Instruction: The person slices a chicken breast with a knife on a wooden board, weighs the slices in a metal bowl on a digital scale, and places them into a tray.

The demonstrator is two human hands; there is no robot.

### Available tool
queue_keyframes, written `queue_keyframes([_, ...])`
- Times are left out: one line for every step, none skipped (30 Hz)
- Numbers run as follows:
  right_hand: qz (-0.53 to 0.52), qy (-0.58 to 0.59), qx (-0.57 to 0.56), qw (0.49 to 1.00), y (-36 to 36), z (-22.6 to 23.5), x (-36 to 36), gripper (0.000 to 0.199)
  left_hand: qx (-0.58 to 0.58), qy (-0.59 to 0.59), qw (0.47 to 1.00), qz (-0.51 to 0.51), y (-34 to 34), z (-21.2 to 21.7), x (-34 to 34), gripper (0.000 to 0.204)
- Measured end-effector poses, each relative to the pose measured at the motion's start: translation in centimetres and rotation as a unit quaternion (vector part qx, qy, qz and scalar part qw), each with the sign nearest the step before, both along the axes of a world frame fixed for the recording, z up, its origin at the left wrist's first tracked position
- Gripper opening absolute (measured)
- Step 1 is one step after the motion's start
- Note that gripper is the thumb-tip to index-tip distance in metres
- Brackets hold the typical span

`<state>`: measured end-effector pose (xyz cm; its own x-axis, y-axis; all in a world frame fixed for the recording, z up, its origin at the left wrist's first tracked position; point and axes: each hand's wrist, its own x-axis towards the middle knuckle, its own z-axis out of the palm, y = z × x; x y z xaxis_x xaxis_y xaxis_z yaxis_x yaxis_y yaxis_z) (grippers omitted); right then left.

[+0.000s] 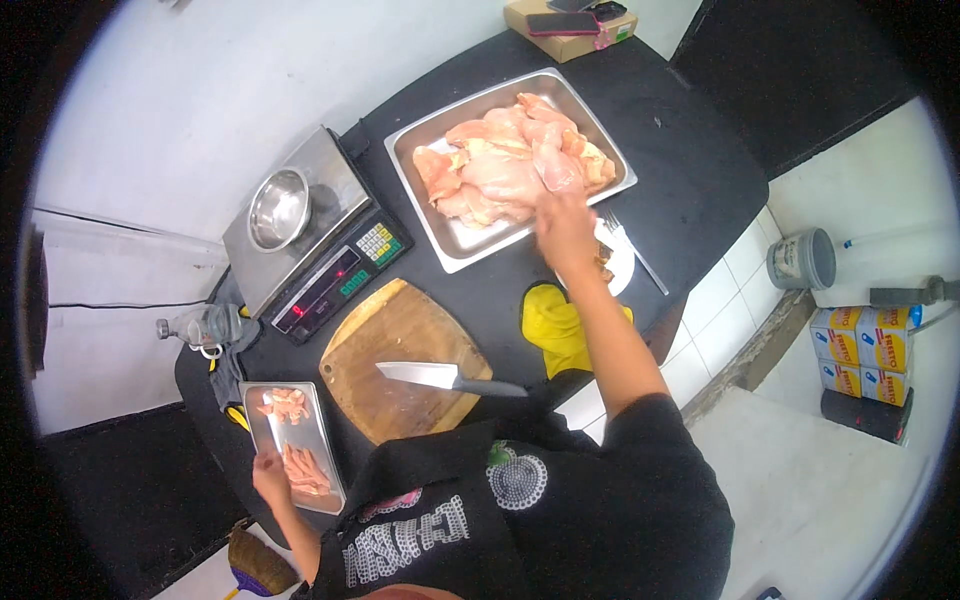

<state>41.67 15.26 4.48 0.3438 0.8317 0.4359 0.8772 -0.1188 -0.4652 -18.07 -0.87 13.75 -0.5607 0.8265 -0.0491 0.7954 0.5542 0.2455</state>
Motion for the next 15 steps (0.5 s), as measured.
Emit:
queue_keyframes([0.062, 0.032, -0.009, 0.998, -1.4, -0.3, -0.9, 0.013, 0.005, 0.017, 0.997, -0.077, 0.7, -3.1, -1.3, 0.032])
queue_keyframes([0.161, 0.039, -0.037, 0.985, -3.3, -1.8, -1.7, 0.019, 0.013, 0.0, 0.994, -0.113, 3.6, -1.7, 4.5, 0.029])
queue_keyframes([0.228, 0.053, -0.081, 0.969, -4.7, -0.5, -4.4, 0.02, 0.014, -0.093, 0.987, -0.131, 5.9, -0.8, 8.8, 0.028])
queue_keyframes([0.308, 0.08, -0.059, 0.946, -6.7, -1.4, -6.7, 0.023, 0.056, -0.045, 0.957, -0.283, 7.7, -3.8, 9.0, 0.026])
queue_keyframes([0.348, 0.062, -0.084, 0.932, -8.8, -1.8, -8.6, 0.027, 0.063, -0.04, 0.938, -0.339, 10.3, -3.7, 13.8, 0.026])
queue_keyframes([0.388, 0.055, -0.116, 0.913, -10.9, -3.0, -10.0, 0.029, 0.118, -0.019, 0.898, -0.424, 12.4, -4.5, 17.3, 0.031])
queue_keyframes([0.403, 0.033, -0.189, 0.895, -12.5, -1.3, -11.2, 0.033, 0.114, -0.035, 0.854, -0.507, 14.4, -3.2, 21.9, 0.04])
queue_keyframes([0.421, 0.048, -0.226, 0.877, -13.9, -1.3, -11.9, 0.046, 0.142, -0.083, 0.806, -0.569, 16.4, -3.9, 25.3, 0.036])
queue_keyframes([0.417, 0.039, -0.253, 0.872, -15.0, -0.9, -12.4, 0.051, 0.141, -0.102, 0.766, -0.62, 18.1, -3.9, 29.0, 0.039])
queue_keyframes([0.411, 0.041, -0.248, 0.876, -15.8, -1.4, -12.8, 0.051, 0.138, -0.119, 0.721, -0.668, 19.8, -3.9, 32.7, 0.043])
queue_keyframes([0.406, 0.044, -0.232, 0.883, -16.5, -2.2, -13.3, 0.051, 0.127, -0.095, 0.696, -0.7, 21.3, -3.9, 35.6, 0.047])
queue_keyframes([0.398, 0.047, -0.217, 0.89, -17.0, -2.8, -13.6, 0.051, 0.116, -0.074, 0.668, -0.732, 22.9, -4.1, 38.4, 0.051])
queue_keyframes([0.394, 0.058, -0.229, 0.888, -17.1, -2.9, -13.9, 0.046, 0.143, -0.051, 0.641, -0.753, 24.9, -5.2, 40.8, 0.053])
queue_keyframes([0.394, 0.06, -0.226, 0.889, -17.3, -3.2, -14.2, 0.046, 0.169, -0.026, 0.614, -0.77, 26.6, -6.5, 42.6, 0.055])
queue_keyframes([0.381, 0.064, -0.223, 0.895, -17.6, -3.5, -14.5, 0.045, 0.168, -0.026, 0.61, -0.774, 27.7, -7.4, 44.3, 0.055])
